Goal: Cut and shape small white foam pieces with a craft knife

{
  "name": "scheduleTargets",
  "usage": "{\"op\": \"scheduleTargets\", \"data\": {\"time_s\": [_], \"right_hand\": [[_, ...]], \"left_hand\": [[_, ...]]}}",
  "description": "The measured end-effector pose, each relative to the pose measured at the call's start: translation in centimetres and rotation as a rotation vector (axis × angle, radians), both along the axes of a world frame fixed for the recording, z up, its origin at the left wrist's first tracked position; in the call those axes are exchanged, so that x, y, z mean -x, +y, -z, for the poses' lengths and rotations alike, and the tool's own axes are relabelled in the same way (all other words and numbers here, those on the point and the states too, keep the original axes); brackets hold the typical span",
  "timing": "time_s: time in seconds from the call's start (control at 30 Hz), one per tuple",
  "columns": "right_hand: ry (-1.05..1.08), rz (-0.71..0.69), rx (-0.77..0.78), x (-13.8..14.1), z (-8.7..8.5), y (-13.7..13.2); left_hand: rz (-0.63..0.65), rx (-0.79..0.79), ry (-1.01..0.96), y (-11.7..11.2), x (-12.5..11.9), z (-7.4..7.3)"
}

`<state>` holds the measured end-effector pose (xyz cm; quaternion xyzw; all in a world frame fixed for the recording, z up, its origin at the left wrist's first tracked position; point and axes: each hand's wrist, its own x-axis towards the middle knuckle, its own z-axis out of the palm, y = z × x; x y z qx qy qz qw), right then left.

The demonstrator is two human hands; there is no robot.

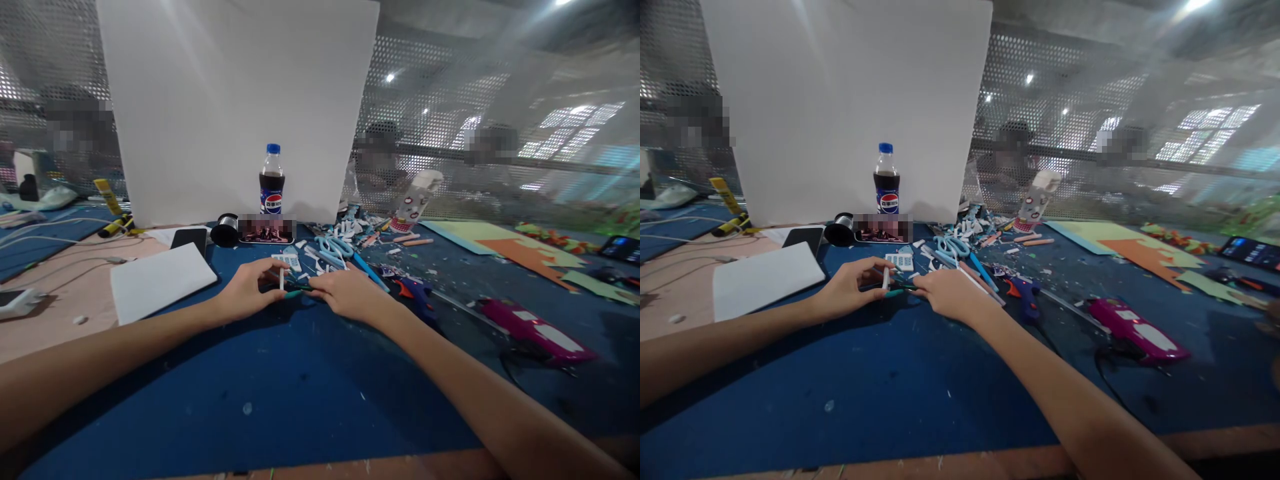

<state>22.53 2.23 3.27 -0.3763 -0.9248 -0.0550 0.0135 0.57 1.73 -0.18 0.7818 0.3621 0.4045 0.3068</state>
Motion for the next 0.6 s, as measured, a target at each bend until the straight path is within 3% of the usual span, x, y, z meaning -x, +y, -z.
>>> {"op": "scheduleTargets", "data": {"time_s": [0.6], "right_hand": [[-0.071,0.03,0.035,1.6,-0.3,-0.5]], "left_hand": [[0.029,-0.016,-0.022,0.0,-0.2,0.1]]}}
